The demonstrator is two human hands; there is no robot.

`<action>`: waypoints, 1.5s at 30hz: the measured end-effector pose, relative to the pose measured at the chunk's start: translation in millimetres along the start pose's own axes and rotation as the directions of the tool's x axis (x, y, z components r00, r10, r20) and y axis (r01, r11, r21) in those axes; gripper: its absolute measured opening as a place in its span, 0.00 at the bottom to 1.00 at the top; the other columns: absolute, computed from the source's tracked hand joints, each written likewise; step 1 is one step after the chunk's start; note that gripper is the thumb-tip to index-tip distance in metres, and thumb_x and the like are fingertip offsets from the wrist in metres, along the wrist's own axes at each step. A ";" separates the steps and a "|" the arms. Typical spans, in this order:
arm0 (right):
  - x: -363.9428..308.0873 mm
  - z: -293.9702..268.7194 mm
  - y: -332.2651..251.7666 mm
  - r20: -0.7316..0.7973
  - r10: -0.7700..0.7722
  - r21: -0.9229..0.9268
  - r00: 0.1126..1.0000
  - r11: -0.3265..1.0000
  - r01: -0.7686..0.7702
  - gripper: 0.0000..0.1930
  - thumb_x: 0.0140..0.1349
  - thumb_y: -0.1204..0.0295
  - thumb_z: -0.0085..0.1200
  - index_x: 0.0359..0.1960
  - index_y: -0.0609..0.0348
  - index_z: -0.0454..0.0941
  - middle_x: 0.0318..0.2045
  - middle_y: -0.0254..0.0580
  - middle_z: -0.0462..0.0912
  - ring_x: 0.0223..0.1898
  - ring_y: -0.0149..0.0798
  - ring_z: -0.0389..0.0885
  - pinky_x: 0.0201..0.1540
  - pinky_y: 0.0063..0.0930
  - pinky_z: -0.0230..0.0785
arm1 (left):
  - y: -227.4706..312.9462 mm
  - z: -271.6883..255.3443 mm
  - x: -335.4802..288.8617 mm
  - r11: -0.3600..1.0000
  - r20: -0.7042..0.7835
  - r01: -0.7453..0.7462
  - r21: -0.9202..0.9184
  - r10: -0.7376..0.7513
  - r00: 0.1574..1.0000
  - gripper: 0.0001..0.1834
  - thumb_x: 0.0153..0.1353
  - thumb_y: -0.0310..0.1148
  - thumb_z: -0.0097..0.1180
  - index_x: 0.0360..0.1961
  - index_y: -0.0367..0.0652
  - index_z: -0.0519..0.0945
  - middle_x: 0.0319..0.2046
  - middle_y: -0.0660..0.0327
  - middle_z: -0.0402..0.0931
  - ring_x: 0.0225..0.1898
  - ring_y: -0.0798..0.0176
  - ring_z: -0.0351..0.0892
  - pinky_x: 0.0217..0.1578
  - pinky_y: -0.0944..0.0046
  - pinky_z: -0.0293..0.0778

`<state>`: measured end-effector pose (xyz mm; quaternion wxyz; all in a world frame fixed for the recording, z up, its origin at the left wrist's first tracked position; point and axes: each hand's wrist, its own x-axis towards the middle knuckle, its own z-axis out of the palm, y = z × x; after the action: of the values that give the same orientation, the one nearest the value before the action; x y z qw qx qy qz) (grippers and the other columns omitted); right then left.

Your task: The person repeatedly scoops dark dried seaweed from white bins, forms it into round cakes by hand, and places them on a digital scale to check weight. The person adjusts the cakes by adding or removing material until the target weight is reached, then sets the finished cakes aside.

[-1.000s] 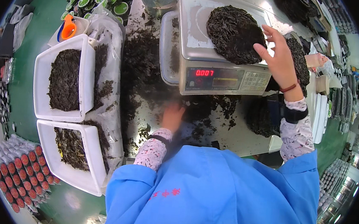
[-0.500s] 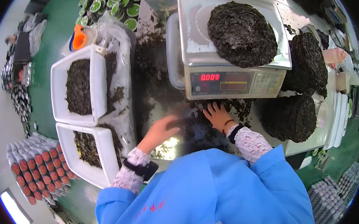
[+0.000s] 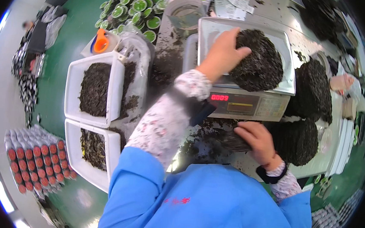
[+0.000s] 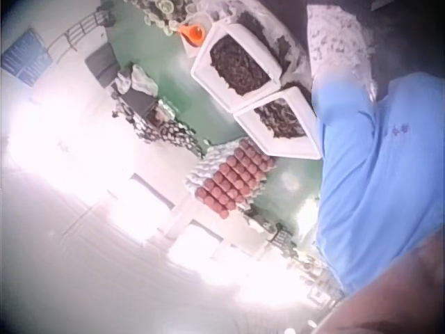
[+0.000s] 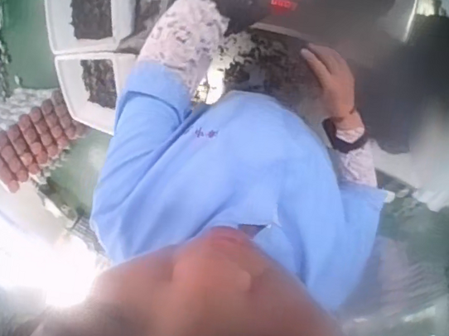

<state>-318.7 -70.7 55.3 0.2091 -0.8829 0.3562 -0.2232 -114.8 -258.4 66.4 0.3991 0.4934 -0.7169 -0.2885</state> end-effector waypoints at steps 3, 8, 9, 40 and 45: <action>31.2 -61.0 -2.7 -0.188 -0.025 -0.141 0.982 0.990 -0.002 0.26 0.44 0.85 0.55 0.50 0.60 0.77 0.48 0.50 0.79 0.49 0.51 0.79 0.52 0.41 0.72 | 3.5 5.5 -21.1 0.960 -0.186 -0.160 0.231 0.204 0.961 0.31 0.52 0.34 0.65 0.56 0.35 0.71 0.50 0.47 0.70 0.55 0.44 0.65 0.58 0.53 0.63; 82.6 -91.1 49.6 -0.439 -0.093 -0.381 0.894 0.920 -0.091 0.27 0.49 0.79 0.59 0.56 0.60 0.73 0.53 0.48 0.76 0.53 0.52 0.75 0.56 0.42 0.68 | -24.6 -24.7 -114.1 0.962 -0.362 0.010 0.272 0.092 0.928 0.15 0.52 0.26 0.59 0.42 0.39 0.74 0.44 0.51 0.71 0.49 0.48 0.66 0.54 0.53 0.61; 92.7 -86.8 60.7 -0.381 -0.053 -0.405 0.923 0.907 -0.115 0.28 0.51 0.75 0.60 0.57 0.59 0.72 0.54 0.48 0.75 0.55 0.52 0.74 0.57 0.42 0.67 | -47.5 -30.1 -134.6 0.951 -0.334 0.074 0.301 0.033 0.942 0.14 0.52 0.25 0.59 0.41 0.39 0.73 0.42 0.52 0.71 0.48 0.48 0.67 0.52 0.54 0.62; -9.6 44.8 -8.3 0.106 -0.059 0.022 0.993 0.998 0.057 0.11 0.53 0.72 0.59 0.39 0.57 0.76 0.35 0.34 0.77 0.36 0.38 0.75 0.40 0.31 0.67 | -145.0 -90.1 -193.8 0.886 -0.260 0.441 0.144 -0.396 0.881 0.21 0.47 0.15 0.40 0.42 0.34 0.79 0.47 0.50 0.74 0.51 0.49 0.72 0.57 0.60 0.66; -23.3 21.4 -6.7 -0.027 0.012 0.030 1.000 0.999 -0.011 0.10 0.53 0.73 0.60 0.38 0.57 0.77 0.35 0.35 0.78 0.37 0.39 0.77 0.40 0.31 0.68 | -103.9 -98.4 -141.0 0.948 -0.273 0.241 0.210 -0.180 0.945 0.20 0.45 0.16 0.42 0.38 0.37 0.81 0.44 0.51 0.76 0.52 0.50 0.72 0.57 0.58 0.64</action>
<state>-318.6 -45.0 35.7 0.2188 -0.8745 0.3606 -0.2395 46.6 -164.2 -7.4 0.3904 0.6447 -0.6332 -0.1762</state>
